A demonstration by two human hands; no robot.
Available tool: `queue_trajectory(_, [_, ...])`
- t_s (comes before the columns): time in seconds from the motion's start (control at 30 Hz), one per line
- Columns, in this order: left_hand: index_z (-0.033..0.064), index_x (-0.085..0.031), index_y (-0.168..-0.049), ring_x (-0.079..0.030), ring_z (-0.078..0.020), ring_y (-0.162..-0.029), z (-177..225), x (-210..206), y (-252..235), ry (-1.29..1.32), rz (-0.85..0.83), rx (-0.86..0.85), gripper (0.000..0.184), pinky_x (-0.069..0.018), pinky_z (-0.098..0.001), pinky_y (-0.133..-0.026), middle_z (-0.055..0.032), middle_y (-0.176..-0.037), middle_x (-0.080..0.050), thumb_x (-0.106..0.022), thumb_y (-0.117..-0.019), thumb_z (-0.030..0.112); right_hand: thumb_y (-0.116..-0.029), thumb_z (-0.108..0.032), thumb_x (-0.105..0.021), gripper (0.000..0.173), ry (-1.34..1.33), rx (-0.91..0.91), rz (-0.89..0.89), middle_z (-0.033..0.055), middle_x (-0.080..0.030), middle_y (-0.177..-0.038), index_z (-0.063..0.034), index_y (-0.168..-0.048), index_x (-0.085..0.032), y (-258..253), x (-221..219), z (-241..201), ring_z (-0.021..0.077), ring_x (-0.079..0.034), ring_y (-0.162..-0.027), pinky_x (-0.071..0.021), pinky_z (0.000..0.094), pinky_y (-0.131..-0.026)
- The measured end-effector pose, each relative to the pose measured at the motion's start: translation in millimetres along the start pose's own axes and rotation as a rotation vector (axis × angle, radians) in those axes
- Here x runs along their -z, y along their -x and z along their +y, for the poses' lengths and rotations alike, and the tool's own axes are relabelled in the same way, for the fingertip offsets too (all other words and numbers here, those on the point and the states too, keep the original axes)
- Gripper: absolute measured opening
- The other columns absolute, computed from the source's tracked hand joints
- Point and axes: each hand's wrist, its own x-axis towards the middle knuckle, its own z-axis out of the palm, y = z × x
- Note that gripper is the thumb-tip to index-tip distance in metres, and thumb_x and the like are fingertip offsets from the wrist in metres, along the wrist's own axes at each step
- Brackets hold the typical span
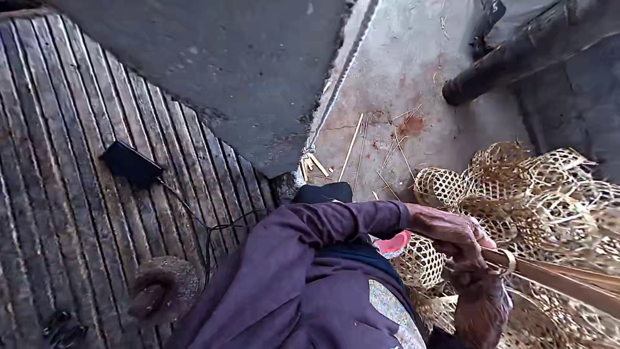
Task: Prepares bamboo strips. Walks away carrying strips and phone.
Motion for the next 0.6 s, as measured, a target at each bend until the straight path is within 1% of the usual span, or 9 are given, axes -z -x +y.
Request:
queue_trajectory(0.07, [-0.0007, -0.063, -0.093, -0.044, -0.0021, -0.047, 3.5, -5.5, 0.2, -0.025, 0.03, 0.021, 0.013, -0.0361, -0.0179, -0.044, 0.0008, -0.063, -0.052, -0.052, -0.0995, 0.003, -0.1118, -0.022, -0.026, 0.039, 0.062, -0.003, 0.041, -0.018, -0.061, -0.068, -0.0136, -0.098, -0.062, 4.1, -0.3, -0.7, -0.0065, -0.055, -0.058, -0.0479, 0.0114, -0.058])
queue_trajectory(0.13, [-0.003, -0.063, -0.117, -0.047, -0.0041, -0.053, 9.8, -7.3, 8.0, -0.068, 0.056, 0.045, 0.021, -0.0392, -0.02, -0.048, -0.0033, -0.072, -0.057, -0.058, -0.0971, 0.001, -0.1101, -0.019, -0.033, 0.034, 0.173, 0.025, 0.096, -0.0179, -0.056, -0.065, -0.0093, -0.096, -0.062, 4.4, -5.3, 2.2, -0.0083, -0.051, -0.056, -0.0454, 0.0107, -0.057])
queue_trajectory(0.17, [-0.0023, -0.063, -0.119, -0.051, -0.0047, -0.056, 14.7, -7.1, 11.8, -0.123, 0.059, 0.055, 0.024, -0.0425, -0.0206, -0.051, -0.0041, -0.074, -0.06, -0.062, -0.0956, 0.002, -0.1087, -0.017, -0.04, 0.03, 0.284, 0.042, 0.115, -0.0148, -0.058, -0.068, -0.0041, -0.098, -0.064, 4.3, -7.3, 0.3, -0.0076, -0.054, -0.059, -0.0483, 0.012, -0.06])
queue_trajectory(0.2, [-0.002, -0.065, -0.11, -0.054, -0.0053, -0.055, 21.2, -7.1, 15.4, -0.204, 0.078, 0.048, 0.018, -0.0448, -0.0215, -0.052, -0.0036, -0.07, -0.062, -0.066, -0.0932, 0.004, -0.1065, -0.016, -0.046, 0.028, 0.423, 0.061, 0.108, -0.0086, -0.062, -0.074, 0.0016, -0.1, -0.068, 4.7, -9.8, -5.5, -0.0043, -0.058, -0.066, -0.0514, 0.0165, -0.068])
queue_trajectory(0.23, [-0.0028, -0.067, -0.105, -0.057, -0.0082, -0.057, 28.2, -6.2, 18.4, -0.304, 0.09, 0.046, 0.015, -0.0473, -0.0255, -0.055, -0.0053, -0.07, -0.063, -0.068, -0.0932, 0.007, -0.1044, -0.016, -0.053, 0.03, 0.55, 0.055, 0.11, 0.0037, -0.069, -0.081, 0.0093, -0.103, -0.07, 5.1, -14.9, -14.3, 0.005, -0.063, -0.074, -0.0532, 0.0276, -0.076])
queue_trajectory(0.3, [-0.0023, -0.068, -0.098, -0.058, -0.0103, -0.057, 33.8, -7.0, 18.0, -0.445, 0.118, 0.026, 0.014, -0.0499, -0.0296, -0.057, -0.0053, -0.07, -0.063, -0.066, -0.0953, 0.011, -0.1032, -0.018, -0.055, 0.031, 0.701, 0.092, 0.12, 0.011, -0.068, -0.082, 0.0076, -0.098, -0.071, 8.7, -25.8, -23.9, 0.0146, -0.064, -0.076, -0.0529, 0.0378, -0.077])
queue_trajectory(0.4, [0.0011, -0.069, -0.094, -0.055, -0.0036, -0.055, 36.2, -5.2, 13.5, -0.584, 0.175, -0.014, 0.012, -0.0471, -0.0229, -0.055, 0.0006, -0.068, -0.063, -0.062, -0.0963, 0.01, -0.1045, -0.026, -0.054, 0.034, 0.736, 0.261, 0.115, 0.0144, -0.067, -0.084, 0.002, -0.093, -0.071, 9.1, -20.8, -15.5, 0.0306, -0.065, -0.084, -0.051, 0.0509, -0.078])
queue_trajectory(0.5, [0.0049, -0.067, -0.089, -0.05, 0.0054, -0.055, 35.9, -6.9, 13.6, -0.566, 0.201, -0.082, 0.013, -0.0421, -0.0139, -0.054, 0.0094, -0.065, -0.058, -0.058, -0.0959, 0.011, -0.1045, -0.028, -0.056, 0.032, 0.611, 0.297, 0.155, 0.0125, -0.064, -0.082, 0.0011, -0.095, -0.067, 15.3, -16.6, -4.0, 0.0278, -0.059, -0.079, -0.0476, 0.0455, -0.073])
queue_trajectory(0.6, [0.0074, -0.067, -0.094, -0.054, 0.0073, -0.061, 38.5, -8.1, 10.4, -0.464, 0.188, -0.024, 0.007, -0.046, -0.0119, -0.056, 0.0116, -0.073, -0.062, -0.06, -0.0918, 0.007, -0.1065, -0.022, -0.052, 0.026, 0.55, 0.314, 0.202, 0.0087, -0.057, -0.069, -0.0006, -0.096, -0.062, 18.5, -22.1, 0.2, 0.02, -0.056, -0.057, -0.0483, 0.0367, -0.053])
